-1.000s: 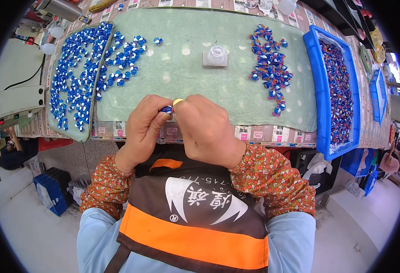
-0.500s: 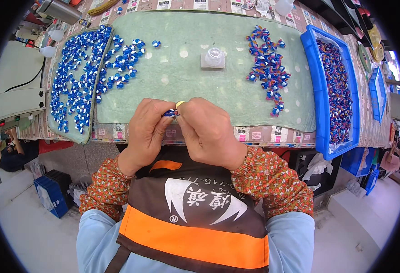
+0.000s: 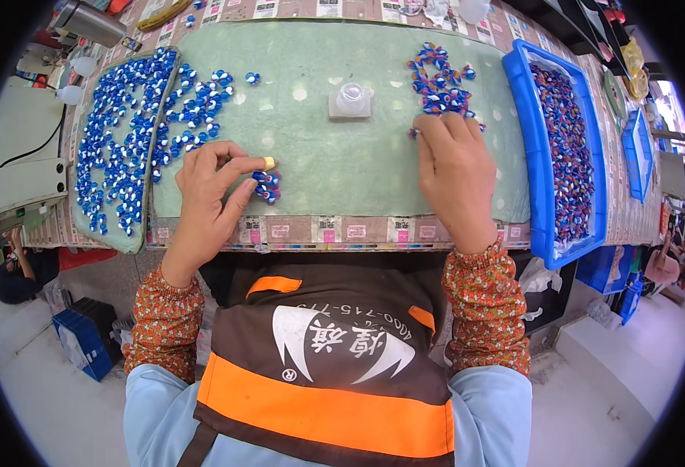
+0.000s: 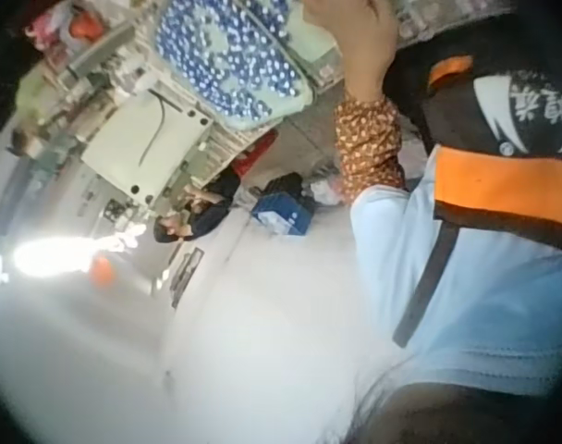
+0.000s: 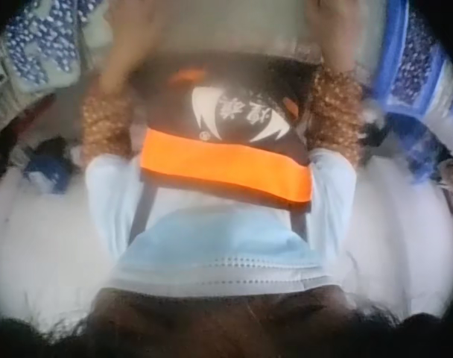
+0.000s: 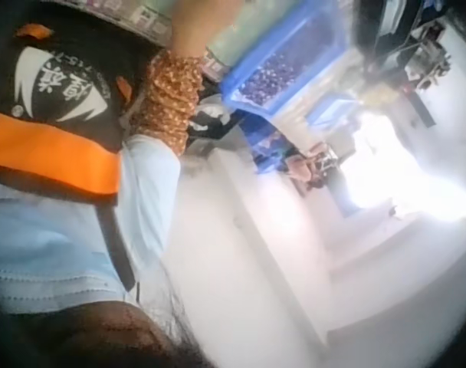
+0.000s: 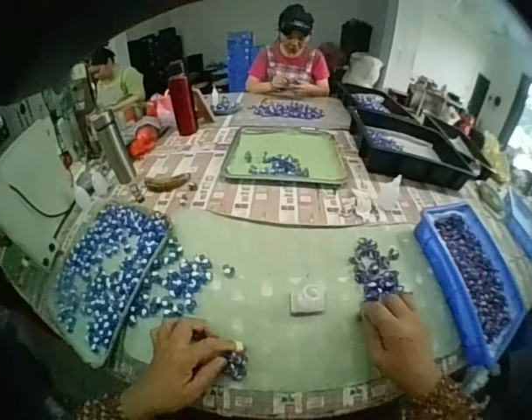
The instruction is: The person assembles small plastic parts by dipping pieces into a glue container, pressing them together by hand, and placing the assembled pieces on the mat.
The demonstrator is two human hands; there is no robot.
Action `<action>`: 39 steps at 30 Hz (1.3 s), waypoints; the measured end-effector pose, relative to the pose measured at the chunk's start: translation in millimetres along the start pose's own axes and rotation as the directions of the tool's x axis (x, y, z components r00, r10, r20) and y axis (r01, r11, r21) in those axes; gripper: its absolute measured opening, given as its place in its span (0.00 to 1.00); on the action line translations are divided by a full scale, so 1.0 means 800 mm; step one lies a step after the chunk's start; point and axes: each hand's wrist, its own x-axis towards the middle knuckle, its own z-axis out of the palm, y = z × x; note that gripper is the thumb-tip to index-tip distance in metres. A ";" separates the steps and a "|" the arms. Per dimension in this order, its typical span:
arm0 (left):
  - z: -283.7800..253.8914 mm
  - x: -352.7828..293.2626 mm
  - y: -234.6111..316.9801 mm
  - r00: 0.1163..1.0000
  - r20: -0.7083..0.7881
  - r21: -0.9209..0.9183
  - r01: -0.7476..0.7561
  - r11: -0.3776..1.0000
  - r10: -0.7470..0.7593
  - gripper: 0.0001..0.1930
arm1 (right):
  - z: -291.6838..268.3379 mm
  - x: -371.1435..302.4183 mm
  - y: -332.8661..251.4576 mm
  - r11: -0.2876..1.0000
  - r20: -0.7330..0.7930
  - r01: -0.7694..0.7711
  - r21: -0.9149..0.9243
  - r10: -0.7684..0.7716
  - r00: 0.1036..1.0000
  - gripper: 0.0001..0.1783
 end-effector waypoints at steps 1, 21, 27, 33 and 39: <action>-0.001 0.000 -0.001 1.000 0.015 0.006 -0.009 1.000 0.009 0.13 | 0.003 0.000 -0.003 1.000 -0.002 0.005 0.010 -0.005 1.000 0.08; 0.014 0.138 -0.061 0.955 -0.182 0.446 -0.134 0.885 0.236 0.06 | 0.001 0.003 -0.023 0.981 0.213 -0.043 0.187 0.002 0.977 0.17; 0.009 0.125 -0.056 0.978 -0.129 0.369 -0.106 0.923 0.163 0.12 | 0.009 -0.012 -0.011 0.966 0.176 -0.094 0.241 0.051 0.983 0.14; 0.010 0.114 -0.054 0.955 -0.229 0.230 -0.133 0.964 0.187 0.14 | 0.015 -0.012 -0.016 0.980 0.149 -0.059 0.191 0.030 0.988 0.13; -0.012 0.081 -0.024 0.980 -0.148 -0.341 0.076 0.937 -0.134 0.12 | 0.017 -0.006 -0.026 0.994 0.143 -0.016 0.108 0.000 0.990 0.12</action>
